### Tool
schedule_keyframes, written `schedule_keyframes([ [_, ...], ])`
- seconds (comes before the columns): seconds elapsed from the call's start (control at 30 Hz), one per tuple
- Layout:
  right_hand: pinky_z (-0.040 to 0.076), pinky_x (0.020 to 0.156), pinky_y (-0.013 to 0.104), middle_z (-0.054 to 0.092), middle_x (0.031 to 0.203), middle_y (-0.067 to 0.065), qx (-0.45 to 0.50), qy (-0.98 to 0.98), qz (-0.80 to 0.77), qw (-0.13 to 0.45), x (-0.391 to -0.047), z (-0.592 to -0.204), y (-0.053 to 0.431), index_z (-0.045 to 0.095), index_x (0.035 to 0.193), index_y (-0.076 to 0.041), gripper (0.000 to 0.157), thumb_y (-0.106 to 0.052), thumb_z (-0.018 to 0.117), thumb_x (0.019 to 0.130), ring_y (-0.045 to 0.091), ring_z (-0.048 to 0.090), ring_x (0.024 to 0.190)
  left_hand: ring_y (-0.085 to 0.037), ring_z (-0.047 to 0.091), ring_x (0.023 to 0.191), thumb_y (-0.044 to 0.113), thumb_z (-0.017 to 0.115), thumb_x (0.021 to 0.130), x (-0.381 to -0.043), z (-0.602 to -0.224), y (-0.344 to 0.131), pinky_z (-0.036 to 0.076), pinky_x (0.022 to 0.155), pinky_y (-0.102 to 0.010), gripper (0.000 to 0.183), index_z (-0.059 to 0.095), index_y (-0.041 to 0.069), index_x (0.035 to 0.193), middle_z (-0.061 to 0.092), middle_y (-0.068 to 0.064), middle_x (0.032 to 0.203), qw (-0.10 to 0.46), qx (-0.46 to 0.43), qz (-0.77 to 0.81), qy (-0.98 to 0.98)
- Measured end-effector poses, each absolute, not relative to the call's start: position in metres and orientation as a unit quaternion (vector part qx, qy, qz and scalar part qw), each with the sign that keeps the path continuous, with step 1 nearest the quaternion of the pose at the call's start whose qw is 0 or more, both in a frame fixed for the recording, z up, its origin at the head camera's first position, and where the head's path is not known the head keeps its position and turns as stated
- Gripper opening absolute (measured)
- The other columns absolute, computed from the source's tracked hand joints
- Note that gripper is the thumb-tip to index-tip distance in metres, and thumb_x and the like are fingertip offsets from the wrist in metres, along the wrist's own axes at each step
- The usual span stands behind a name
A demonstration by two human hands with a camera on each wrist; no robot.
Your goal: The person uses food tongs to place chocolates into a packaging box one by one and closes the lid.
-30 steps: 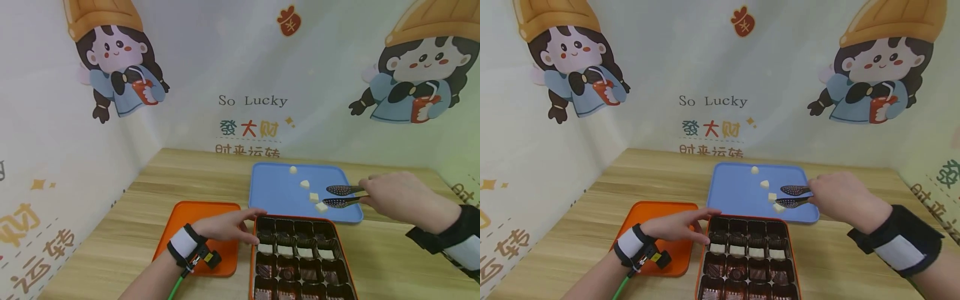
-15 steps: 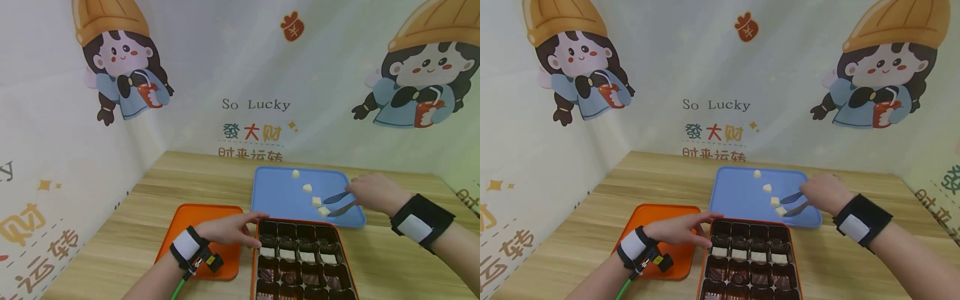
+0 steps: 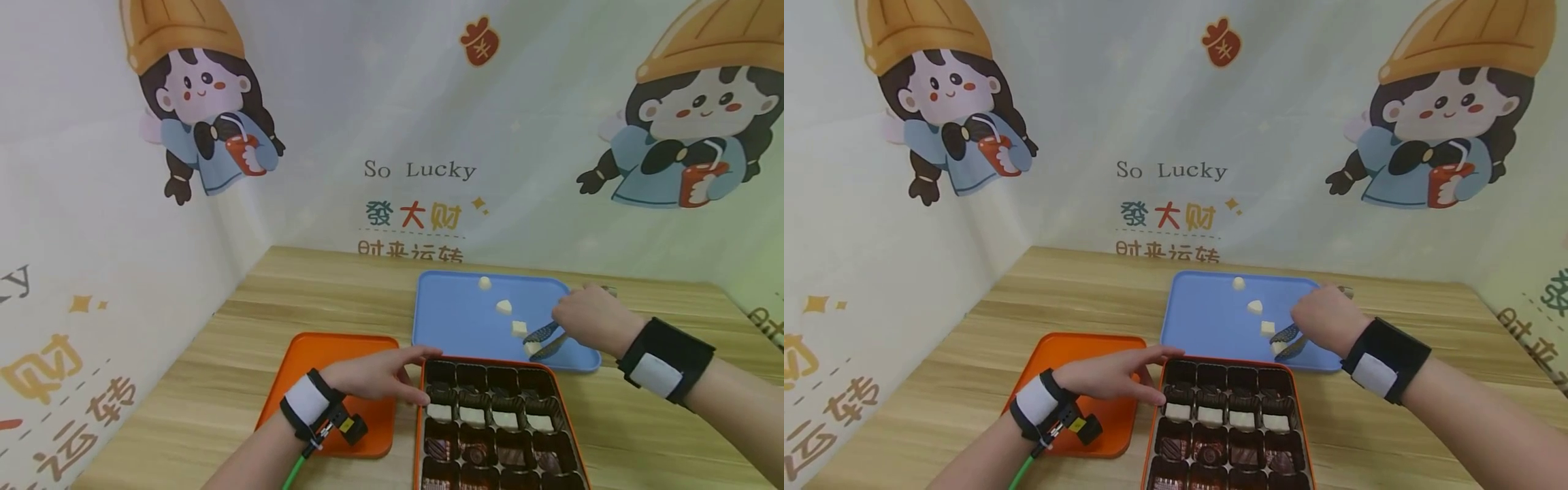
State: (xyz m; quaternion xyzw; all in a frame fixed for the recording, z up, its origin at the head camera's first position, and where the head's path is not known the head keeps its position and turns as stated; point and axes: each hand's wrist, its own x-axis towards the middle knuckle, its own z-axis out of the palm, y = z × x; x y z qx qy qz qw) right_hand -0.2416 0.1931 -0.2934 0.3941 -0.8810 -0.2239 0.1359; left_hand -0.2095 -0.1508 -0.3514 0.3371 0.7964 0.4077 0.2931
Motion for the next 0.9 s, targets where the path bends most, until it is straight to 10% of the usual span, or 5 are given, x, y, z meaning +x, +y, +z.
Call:
schedule_keyframes([
  [0.5,0.039,0.048,0.03,0.045,0.067,-0.006,0.335,-0.929,-0.122,0.103,-0.209,-0.26,0.21,0.062,0.088,-0.011,0.016,-0.021,0.069,0.078,0.009,0.043,0.053,-0.012,0.054,0.095,0.029,0.06,0.086,-0.212,-0.351,-0.151,0.042,0.079,-0.029,0.067,0.026,0.022,0.143,0.032,-0.011,0.14,0.286,0.334,0.402,0.804],
  [0.9,0.032,0.043,0.02,0.043,0.071,-0.013,0.468,-0.877,-0.088,0.061,-0.126,-0.256,0.151,0.057,0.094,-0.018,0.023,-0.039,0.055,0.087,-0.001,0.033,0.049,-0.012,0.052,0.102,0.033,0.06,0.086,-0.213,-0.353,-0.15,0.041,0.081,-0.03,0.067,0.025,0.024,0.143,0.031,-0.008,0.141,0.285,0.335,0.391,0.809],
])
